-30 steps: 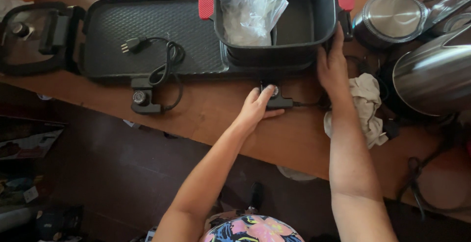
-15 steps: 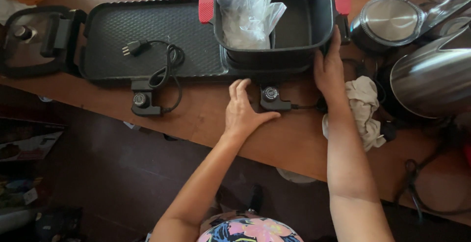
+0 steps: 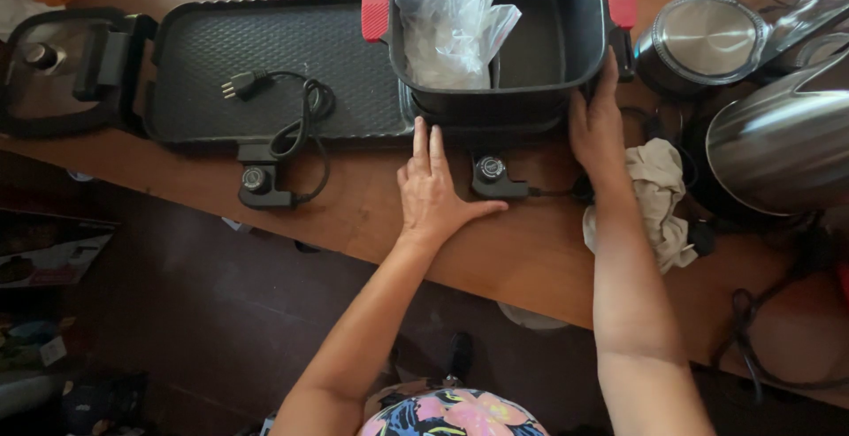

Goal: The person assembles a multi-functional electric grill by connecting the power cord to the base, attaching the cooking pot, and placing the glass lid on top. They wipe the lid with a cloth and adjust the appliance's position on the table.

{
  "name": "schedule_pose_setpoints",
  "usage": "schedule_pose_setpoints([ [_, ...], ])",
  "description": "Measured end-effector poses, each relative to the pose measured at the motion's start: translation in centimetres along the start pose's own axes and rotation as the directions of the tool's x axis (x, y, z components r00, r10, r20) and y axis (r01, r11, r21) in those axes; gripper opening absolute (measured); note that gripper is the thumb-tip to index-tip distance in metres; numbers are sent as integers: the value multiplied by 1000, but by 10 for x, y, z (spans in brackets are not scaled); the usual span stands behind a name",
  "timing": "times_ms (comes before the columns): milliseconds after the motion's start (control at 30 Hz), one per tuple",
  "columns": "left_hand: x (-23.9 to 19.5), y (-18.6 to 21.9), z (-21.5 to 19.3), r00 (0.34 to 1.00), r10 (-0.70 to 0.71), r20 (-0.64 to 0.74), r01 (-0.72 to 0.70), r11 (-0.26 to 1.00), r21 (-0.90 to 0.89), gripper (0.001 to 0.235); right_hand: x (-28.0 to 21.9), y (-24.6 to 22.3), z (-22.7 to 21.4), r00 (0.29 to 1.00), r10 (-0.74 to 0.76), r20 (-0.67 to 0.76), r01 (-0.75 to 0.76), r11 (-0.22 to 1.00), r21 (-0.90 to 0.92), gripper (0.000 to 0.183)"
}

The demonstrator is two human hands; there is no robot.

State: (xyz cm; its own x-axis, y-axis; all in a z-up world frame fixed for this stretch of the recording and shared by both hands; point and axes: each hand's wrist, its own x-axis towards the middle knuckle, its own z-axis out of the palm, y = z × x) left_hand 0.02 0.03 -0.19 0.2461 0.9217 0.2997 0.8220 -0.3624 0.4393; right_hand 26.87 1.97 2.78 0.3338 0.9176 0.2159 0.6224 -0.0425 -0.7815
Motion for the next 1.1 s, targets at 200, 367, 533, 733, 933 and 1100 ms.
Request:
schedule_pose_setpoints([
  [200, -1, -3, 3, 1000, -5, 30, 3, 999, 55, 163, 1, 8, 1, 998, -63, 0, 63, 998, 31, 65],
  [367, -1, 1, -9, 999, -8, 33, 13, 990, -143, 162, -4, -7, 1, 998, -25, -49, 20, 995, -97, 67],
  [533, -2, 4, -12, 998, -18, 56, 27, 986, -166, 162, -3, 3, 4, 996, -68, -61, 63, 994, -87, 69],
  [733, 1, 4, -9, 996, -39, 83, 41, 999, -31, 157, -1, 9, 4, 993, -107, -49, 106, 994, -27, 66],
  [933, 1, -4, 7, 999, 4, 41, -5, 1000, 21, 153, 9, 38, 11, 985, -166, -52, 168, 985, 35, 63],
  [1100, -7, -29, -15, 998, 56, 19, -53, 991, -123, 142, 6, 52, 11, 954, -296, -36, 297, 955, 18, 63],
])
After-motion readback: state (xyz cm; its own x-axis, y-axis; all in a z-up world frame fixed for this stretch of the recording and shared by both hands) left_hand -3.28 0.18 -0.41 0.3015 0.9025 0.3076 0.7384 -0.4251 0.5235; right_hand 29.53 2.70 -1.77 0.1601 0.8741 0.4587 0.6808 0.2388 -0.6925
